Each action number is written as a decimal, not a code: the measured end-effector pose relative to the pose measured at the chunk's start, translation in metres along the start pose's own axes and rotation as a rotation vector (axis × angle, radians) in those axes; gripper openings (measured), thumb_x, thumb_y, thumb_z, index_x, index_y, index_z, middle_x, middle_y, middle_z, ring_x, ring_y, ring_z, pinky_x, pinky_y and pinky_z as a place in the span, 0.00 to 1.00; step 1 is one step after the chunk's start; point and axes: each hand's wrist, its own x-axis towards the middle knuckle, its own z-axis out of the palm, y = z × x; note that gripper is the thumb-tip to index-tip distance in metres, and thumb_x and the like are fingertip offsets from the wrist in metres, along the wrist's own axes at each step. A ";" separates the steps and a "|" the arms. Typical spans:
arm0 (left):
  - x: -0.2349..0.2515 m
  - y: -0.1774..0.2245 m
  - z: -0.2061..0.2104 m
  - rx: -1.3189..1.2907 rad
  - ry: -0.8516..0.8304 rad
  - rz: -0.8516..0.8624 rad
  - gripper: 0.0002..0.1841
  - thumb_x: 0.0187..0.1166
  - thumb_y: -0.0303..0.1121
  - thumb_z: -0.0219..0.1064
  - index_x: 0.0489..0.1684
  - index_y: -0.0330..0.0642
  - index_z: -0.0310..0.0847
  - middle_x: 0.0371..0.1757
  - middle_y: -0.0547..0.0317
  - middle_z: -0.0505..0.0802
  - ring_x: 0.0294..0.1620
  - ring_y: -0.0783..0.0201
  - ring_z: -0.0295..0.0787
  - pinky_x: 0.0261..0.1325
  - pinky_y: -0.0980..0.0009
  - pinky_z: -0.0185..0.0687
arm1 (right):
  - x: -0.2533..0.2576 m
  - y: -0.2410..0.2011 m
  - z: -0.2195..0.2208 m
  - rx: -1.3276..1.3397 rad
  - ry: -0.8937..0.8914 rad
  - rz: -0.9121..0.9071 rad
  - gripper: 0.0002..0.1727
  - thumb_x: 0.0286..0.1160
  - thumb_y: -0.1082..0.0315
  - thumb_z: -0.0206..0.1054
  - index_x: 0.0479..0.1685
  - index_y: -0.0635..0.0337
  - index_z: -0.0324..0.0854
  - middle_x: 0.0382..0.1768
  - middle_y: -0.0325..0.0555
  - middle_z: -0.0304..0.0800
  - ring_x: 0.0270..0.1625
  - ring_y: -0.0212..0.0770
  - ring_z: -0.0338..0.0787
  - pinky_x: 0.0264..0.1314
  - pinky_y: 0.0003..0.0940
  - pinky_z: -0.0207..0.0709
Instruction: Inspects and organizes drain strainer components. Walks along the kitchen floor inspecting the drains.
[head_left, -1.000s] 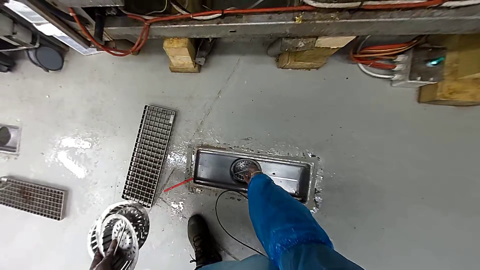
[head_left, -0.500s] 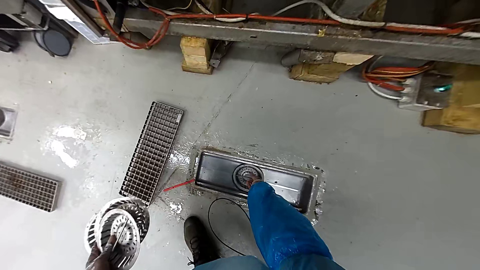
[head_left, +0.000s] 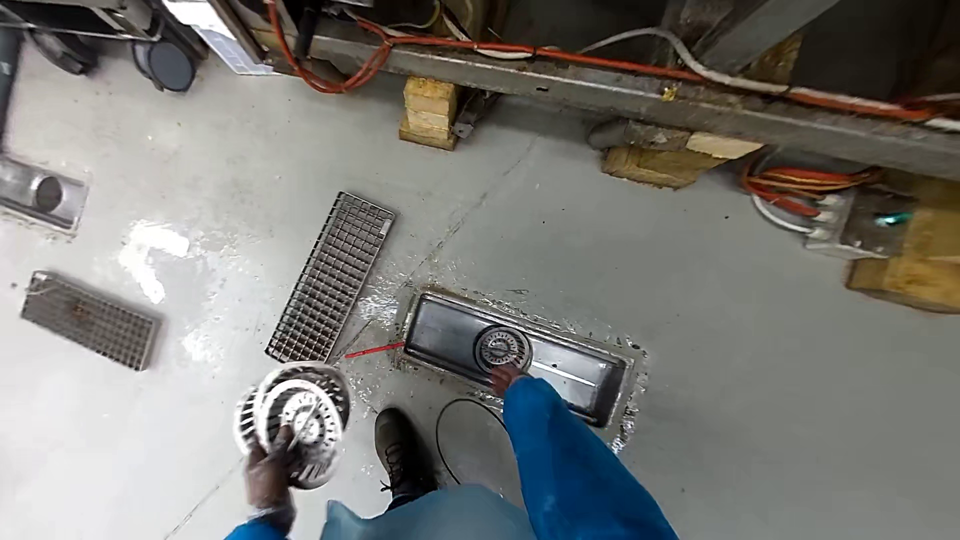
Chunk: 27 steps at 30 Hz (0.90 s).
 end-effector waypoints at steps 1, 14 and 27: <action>-0.012 -0.003 0.004 -0.023 -0.011 -0.032 0.14 0.86 0.27 0.62 0.63 0.31 0.71 0.24 0.59 0.84 0.15 0.72 0.77 0.19 0.74 0.76 | -0.031 0.000 0.006 -0.085 -0.066 0.014 0.25 0.98 0.63 0.42 0.84 0.71 0.60 0.77 0.66 0.73 0.70 0.49 0.81 0.72 0.39 0.74; -0.180 0.023 -0.115 -0.389 -0.129 -0.160 0.31 0.83 0.21 0.63 0.85 0.26 0.57 0.61 0.36 0.87 0.51 0.60 0.91 0.56 0.64 0.89 | -0.450 0.049 0.075 -0.683 -0.672 -0.606 0.35 0.81 0.54 0.60 0.85 0.63 0.67 0.84 0.57 0.71 0.78 0.50 0.82 0.70 0.49 0.84; -0.105 0.166 -0.377 -0.369 -0.168 -0.025 0.25 0.84 0.28 0.65 0.79 0.29 0.68 0.65 0.31 0.87 0.63 0.44 0.88 0.70 0.46 0.81 | -0.695 0.068 0.315 -1.285 -0.440 -1.255 0.18 0.67 0.69 0.78 0.54 0.70 0.90 0.46 0.61 0.95 0.48 0.53 0.95 0.59 0.52 0.87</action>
